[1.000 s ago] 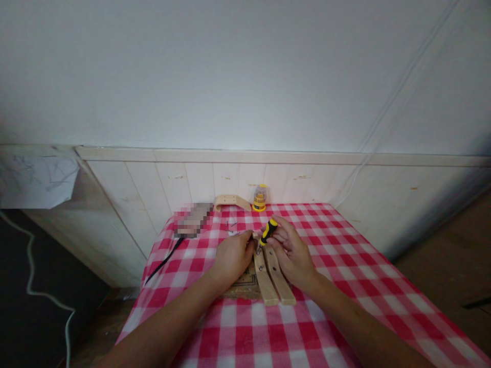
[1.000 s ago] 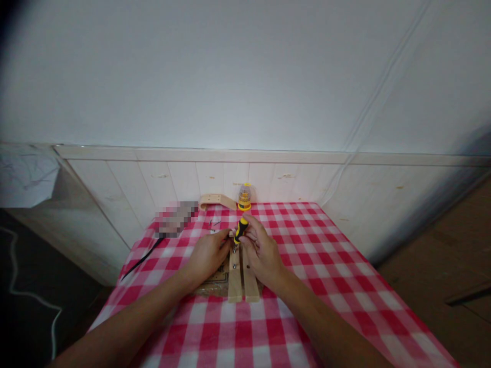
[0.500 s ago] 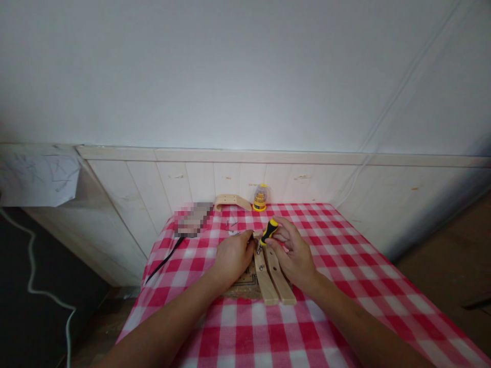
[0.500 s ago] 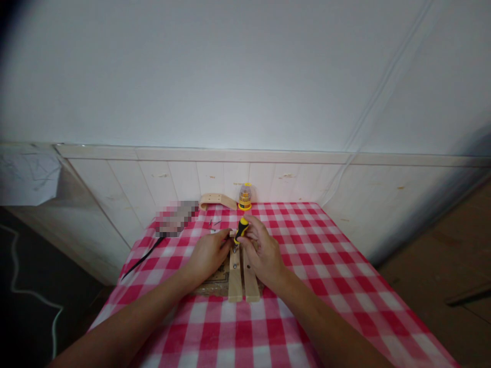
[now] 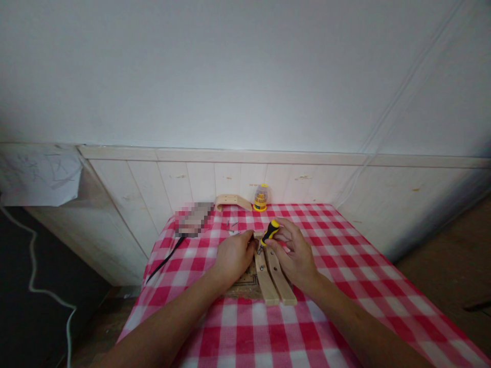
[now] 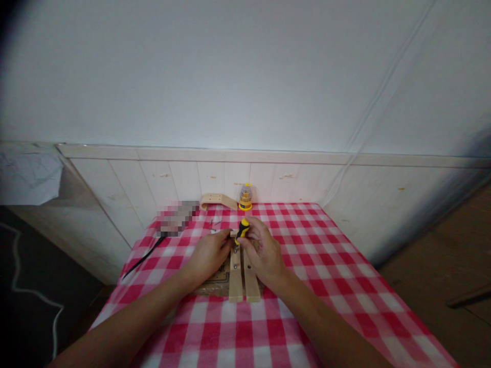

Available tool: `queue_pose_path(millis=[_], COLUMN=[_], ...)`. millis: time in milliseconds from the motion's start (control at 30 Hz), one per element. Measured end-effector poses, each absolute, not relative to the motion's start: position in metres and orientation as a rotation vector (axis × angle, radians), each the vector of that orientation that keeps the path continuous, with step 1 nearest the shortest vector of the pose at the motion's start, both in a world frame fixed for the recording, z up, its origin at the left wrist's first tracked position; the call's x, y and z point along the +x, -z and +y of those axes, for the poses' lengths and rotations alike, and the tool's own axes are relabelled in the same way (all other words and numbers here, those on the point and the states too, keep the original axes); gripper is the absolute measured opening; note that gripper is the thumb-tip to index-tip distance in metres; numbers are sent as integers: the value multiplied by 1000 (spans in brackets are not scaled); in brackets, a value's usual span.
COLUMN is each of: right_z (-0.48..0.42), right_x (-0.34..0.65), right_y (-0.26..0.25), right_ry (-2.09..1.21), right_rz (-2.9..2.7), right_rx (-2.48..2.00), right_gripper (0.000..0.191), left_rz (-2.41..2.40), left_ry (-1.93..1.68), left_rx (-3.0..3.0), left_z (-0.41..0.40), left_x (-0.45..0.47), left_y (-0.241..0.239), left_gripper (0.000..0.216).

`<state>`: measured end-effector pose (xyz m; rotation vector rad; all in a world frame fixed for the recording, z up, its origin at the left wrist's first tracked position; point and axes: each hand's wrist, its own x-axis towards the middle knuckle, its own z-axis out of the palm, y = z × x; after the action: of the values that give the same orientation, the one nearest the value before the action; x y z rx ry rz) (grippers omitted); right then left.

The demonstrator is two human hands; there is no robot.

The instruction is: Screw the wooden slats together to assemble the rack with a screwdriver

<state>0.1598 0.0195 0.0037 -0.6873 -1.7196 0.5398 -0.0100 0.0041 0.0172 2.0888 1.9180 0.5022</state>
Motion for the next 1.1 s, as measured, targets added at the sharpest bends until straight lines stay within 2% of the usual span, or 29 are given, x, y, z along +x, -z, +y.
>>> queue_pose_path(millis=[267,1100], right_z=[18,5], right_x=[161,168], right_y=[-8,-5], right_ry=[-473,-431], right_rz=[-1779,-1734], right_rx=[-678,-653], right_gripper=[45,56], left_rz=[1901,1914], left_ry=[-520,-578], left_rx=[2111,2136], left_z=[5,6], left_x=[-11,-11], left_y=[-17,-12], left_gripper=[28,31])
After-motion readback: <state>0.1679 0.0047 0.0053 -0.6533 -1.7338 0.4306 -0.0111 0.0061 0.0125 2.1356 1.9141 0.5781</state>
